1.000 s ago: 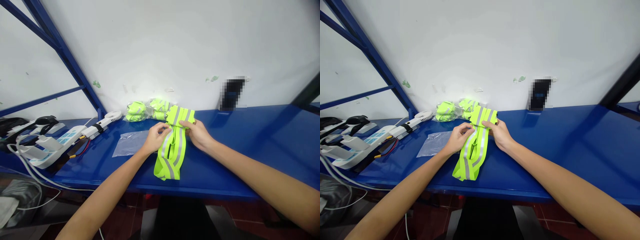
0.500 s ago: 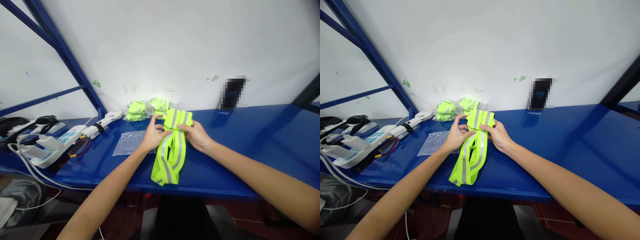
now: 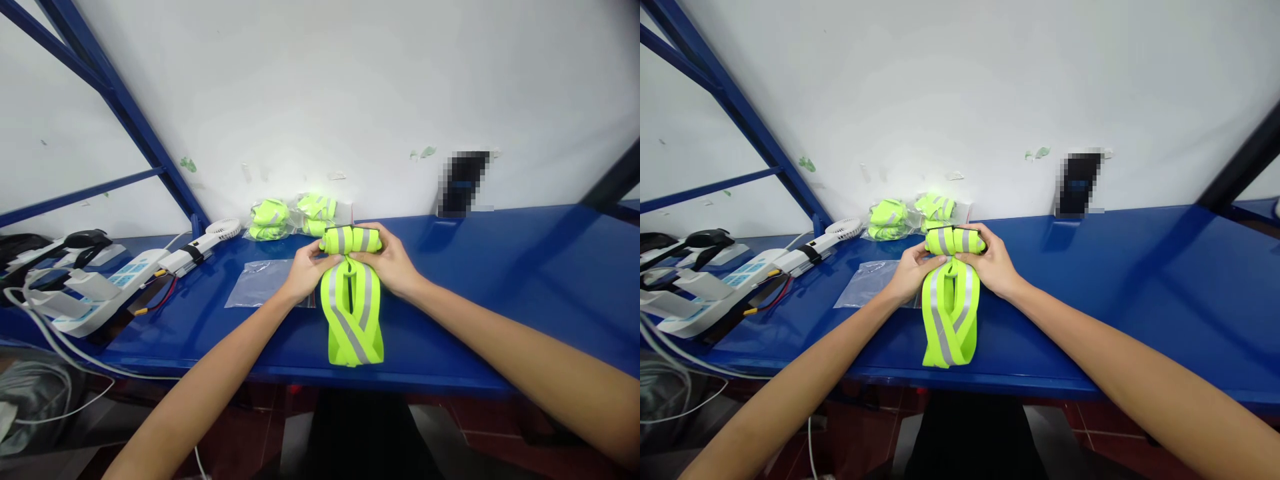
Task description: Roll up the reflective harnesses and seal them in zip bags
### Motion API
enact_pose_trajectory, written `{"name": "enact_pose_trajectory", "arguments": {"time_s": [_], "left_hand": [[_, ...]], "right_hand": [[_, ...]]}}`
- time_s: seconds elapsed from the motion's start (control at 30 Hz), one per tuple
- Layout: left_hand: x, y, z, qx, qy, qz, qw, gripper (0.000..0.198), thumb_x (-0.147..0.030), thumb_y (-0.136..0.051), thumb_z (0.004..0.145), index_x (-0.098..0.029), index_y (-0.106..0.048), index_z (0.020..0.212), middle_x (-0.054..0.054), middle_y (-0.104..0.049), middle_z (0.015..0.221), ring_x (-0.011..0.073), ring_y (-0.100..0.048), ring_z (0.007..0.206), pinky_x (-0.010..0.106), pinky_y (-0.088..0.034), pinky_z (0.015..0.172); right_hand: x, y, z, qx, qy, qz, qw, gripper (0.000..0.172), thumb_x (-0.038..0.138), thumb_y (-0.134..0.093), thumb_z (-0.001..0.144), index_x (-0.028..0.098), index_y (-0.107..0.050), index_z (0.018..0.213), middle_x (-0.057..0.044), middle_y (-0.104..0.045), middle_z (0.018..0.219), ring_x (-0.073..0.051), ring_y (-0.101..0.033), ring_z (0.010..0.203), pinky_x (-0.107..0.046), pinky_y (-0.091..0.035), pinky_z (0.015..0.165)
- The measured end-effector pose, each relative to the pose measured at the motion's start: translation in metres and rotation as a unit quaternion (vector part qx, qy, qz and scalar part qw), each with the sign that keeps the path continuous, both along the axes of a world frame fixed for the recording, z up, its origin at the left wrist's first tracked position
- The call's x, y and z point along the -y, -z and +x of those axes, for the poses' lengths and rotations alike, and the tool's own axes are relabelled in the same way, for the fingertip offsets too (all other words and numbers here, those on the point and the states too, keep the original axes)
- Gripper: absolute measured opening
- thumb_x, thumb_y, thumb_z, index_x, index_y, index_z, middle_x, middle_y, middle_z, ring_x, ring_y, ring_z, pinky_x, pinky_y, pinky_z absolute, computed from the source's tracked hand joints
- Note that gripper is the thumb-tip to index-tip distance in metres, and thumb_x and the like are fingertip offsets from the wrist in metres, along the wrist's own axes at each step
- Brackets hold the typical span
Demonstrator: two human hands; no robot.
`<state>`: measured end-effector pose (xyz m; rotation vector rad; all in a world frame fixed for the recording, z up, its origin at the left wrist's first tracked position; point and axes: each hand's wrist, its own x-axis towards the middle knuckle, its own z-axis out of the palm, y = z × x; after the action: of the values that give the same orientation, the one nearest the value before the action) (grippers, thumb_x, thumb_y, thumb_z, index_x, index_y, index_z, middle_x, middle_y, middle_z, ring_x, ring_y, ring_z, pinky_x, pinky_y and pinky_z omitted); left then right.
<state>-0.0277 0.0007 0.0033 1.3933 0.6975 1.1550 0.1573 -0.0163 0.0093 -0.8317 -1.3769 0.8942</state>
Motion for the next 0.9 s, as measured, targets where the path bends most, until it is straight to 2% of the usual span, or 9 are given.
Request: {"name": "enact_pose_trajectory", "arguments": {"time_s": [0.13, 0.23, 0.37, 0.47, 0.57, 0.67, 0.77, 0.9], "left_hand": [[0.005, -0.006, 0.003, 0.07, 0.055, -0.075, 0.993, 0.051, -0.047, -0.077, 0.072, -0.016, -0.067, 0.112, 0.009, -0.072, 0.107, 0.0253, -0.069, 0.095, 0.037, -0.053, 0.085], [0.006, -0.008, 0.005, 0.074, 0.032, -0.1, 0.992, 0.052, -0.055, -0.073, 0.075, -0.016, -0.068, 0.11, 0.008, -0.072, 0.103, 0.0232, -0.068, 0.09, 0.034, -0.053, 0.081], [0.002, -0.006, 0.003, 0.045, 0.012, -0.076, 0.996, 0.04, -0.047, -0.073, 0.078, -0.017, -0.07, 0.105, 0.005, -0.071, 0.098, 0.019, -0.066, 0.087, 0.029, -0.052, 0.077], [0.0, -0.004, 0.002, 0.041, -0.001, -0.073, 0.997, 0.039, -0.046, -0.073, 0.078, -0.018, -0.07, 0.105, 0.005, -0.071, 0.097, 0.0187, -0.066, 0.085, 0.029, -0.053, 0.075], [-0.001, -0.004, 0.002, 0.056, -0.02, -0.067, 0.996, 0.043, -0.049, -0.073, 0.076, -0.017, -0.069, 0.105, 0.006, -0.071, 0.096, 0.0188, -0.066, 0.083, 0.03, -0.053, 0.076], [-0.002, -0.005, 0.002, 0.055, -0.029, -0.057, 0.996, 0.046, -0.05, -0.075, 0.075, -0.017, -0.068, 0.106, 0.005, -0.071, 0.095, 0.0183, -0.066, 0.082, 0.03, -0.053, 0.077], [-0.003, -0.005, 0.001, 0.045, -0.039, -0.064, 0.996, 0.048, -0.051, -0.076, 0.074, -0.018, -0.067, 0.107, 0.004, -0.071, 0.092, 0.0169, -0.066, 0.078, 0.029, -0.054, 0.074], [-0.005, -0.004, 0.0, 0.038, -0.059, -0.04, 0.997, 0.043, -0.049, -0.076, 0.075, -0.017, -0.068, 0.104, 0.004, -0.07, 0.091, 0.0146, -0.065, 0.078, 0.027, -0.052, 0.075]], "right_hand": [[0.0, -0.001, 0.002, 0.061, 0.019, 0.047, 0.997, 0.034, 0.016, -0.075, 0.069, 0.022, -0.065, 0.101, -0.002, -0.07, 0.096, -0.021, -0.065, 0.088, -0.035, -0.052, 0.077], [0.003, -0.003, 0.001, 0.112, 0.004, 0.081, 0.99, 0.025, 0.016, -0.07, 0.074, 0.021, -0.066, 0.099, -0.002, -0.07, 0.097, -0.02, -0.064, 0.088, -0.033, -0.05, 0.078], [0.007, -0.006, 0.002, 0.135, -0.026, 0.09, 0.986, 0.025, 0.016, -0.066, 0.076, 0.022, -0.065, 0.1, -0.002, -0.069, 0.097, -0.021, -0.063, 0.089, -0.033, -0.049, 0.08], [0.008, -0.007, 0.004, 0.122, -0.075, 0.052, 0.988, 0.032, 0.016, -0.063, 0.075, 0.024, -0.064, 0.106, -0.002, -0.067, 0.104, -0.023, -0.061, 0.098, -0.036, -0.048, 0.086], [0.006, -0.005, 0.005, 0.066, -0.13, 0.005, 0.989, 0.036, 0.024, -0.06, 0.077, 0.027, -0.064, 0.113, -0.002, -0.064, 0.116, -0.026, -0.059, 0.108, -0.04, -0.048, 0.092], [0.005, -0.001, 0.001, 0.028, -0.118, -0.035, 0.992, 0.036, 0.036, -0.065, 0.079, 0.029, -0.065, 0.114, -0.003, -0.061, 0.124, -0.029, -0.056, 0.117, -0.043, -0.048, 0.097], [0.005, 0.002, -0.005, -0.005, -0.091, -0.092, 0.992, 0.048, 0.04, -0.072, 0.076, 0.032, -0.061, 0.123, -0.004, -0.063, 0.121, -0.028, -0.057, 0.117, -0.044, -0.049, 0.099], [0.007, 0.0, -0.008, -0.057, -0.132, -0.187, 0.972, 0.056, 0.042, -0.069, 0.081, 0.033, -0.048, 0.133, -0.004, -0.065, 0.118, -0.025, -0.063, 0.11, -0.045, -0.051, 0.099]]}}
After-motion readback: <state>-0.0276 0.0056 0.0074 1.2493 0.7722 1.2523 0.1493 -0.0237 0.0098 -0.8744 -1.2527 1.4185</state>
